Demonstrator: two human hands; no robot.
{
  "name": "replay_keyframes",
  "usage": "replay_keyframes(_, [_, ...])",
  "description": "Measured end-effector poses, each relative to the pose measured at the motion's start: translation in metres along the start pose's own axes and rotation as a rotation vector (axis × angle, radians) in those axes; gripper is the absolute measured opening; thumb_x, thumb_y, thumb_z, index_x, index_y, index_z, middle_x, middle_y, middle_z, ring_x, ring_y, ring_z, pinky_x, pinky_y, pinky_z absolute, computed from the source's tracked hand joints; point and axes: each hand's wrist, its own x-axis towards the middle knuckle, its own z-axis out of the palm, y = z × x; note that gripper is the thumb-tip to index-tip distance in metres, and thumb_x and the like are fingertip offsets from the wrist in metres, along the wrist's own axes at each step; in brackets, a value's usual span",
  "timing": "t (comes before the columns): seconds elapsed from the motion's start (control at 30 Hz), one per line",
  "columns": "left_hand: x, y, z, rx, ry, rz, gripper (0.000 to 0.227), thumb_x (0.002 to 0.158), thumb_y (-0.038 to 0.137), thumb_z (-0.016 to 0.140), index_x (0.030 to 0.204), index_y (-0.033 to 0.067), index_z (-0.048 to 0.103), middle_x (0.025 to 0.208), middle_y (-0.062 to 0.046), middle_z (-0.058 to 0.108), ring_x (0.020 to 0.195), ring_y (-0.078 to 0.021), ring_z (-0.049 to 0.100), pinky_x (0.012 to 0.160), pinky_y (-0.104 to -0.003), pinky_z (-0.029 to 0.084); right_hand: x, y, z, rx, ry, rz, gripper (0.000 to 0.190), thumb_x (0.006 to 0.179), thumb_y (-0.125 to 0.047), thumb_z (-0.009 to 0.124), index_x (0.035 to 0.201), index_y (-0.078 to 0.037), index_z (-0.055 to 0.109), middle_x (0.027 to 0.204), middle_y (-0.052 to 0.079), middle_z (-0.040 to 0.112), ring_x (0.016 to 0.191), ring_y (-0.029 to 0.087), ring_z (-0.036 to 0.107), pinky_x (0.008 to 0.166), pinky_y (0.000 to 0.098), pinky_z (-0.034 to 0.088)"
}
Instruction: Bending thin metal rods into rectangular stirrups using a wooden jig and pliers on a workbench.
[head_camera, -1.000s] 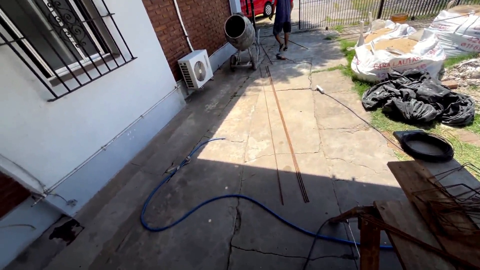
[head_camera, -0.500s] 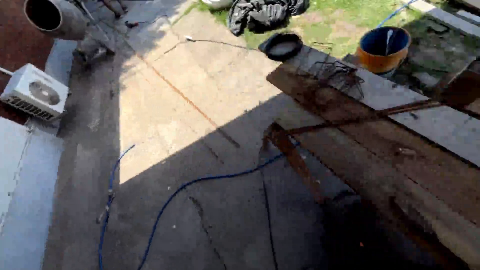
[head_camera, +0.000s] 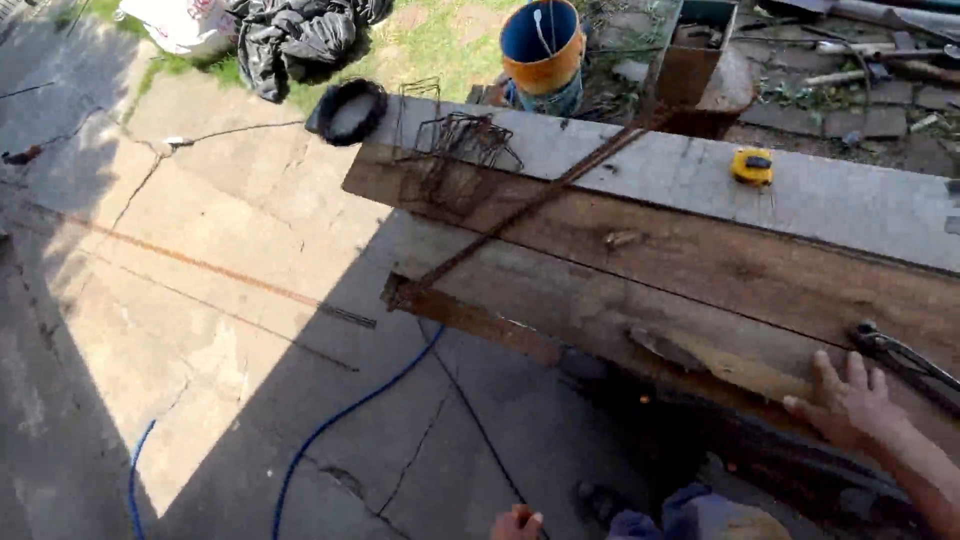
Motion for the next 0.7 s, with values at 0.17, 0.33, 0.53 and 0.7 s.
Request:
replay_keyframes(0.17, [-0.036,0.140,-0.033,-0.024,0.082,0.207,0.032,0.100,0.057,0.051,0.103,0.0264,0.061,0.077,0.004,0.049,0.067,-0.0128,0.044,0.072,-0.040,0.035,-0.021,-0.015,-0.026,-0.022,-0.097,-0.035,0.099,0.089,-0.069,0.057,0.158,-0.033,-0.004,0.169,0.009,-0.014,0.156,0.043,-0.007,0.120,0.0623,0.031])
replay_keyframes(0.33, [-0.064,0.266,-0.083,-0.040,0.282,0.351,0.038,0.097,0.051,0.053,0.119,0.0233,0.066,0.110,-0.001,0.068,0.098,-0.0292,0.064,0.084,-0.054,0.055,-0.040,-0.019,-0.053,0.025,-0.105,-0.140,0.095,0.092,-0.065,0.051,0.159,-0.028,-0.005,0.168,0.017,-0.016,0.153,0.050,-0.006,0.119,0.0608,0.028])
replay_keyframes(0.53, [-0.023,0.359,-0.165,0.007,0.519,0.577,0.039,0.097,0.045,0.052,0.124,0.0193,0.062,0.122,-0.008,0.064,0.105,-0.0365,0.063,0.085,-0.059,0.056,-0.048,-0.024,-0.060,0.057,-0.099,-0.105,0.095,0.089,-0.068,0.053,0.159,-0.034,-0.003,0.170,0.011,-0.013,0.156,0.044,-0.006,0.121,0.0563,0.026])
replay_keyframes(0.7, [0.048,0.443,-0.262,0.071,0.668,0.641,0.042,0.102,0.045,0.041,0.133,0.0199,0.055,0.131,-0.012,0.053,0.114,-0.0400,0.052,0.092,-0.062,0.050,0.033,-0.028,-0.077,0.178,-0.064,0.013,0.088,0.087,-0.073,0.057,0.158,-0.033,0.025,0.171,-0.011,0.009,0.157,0.012,0.017,0.128,0.0328,0.022])
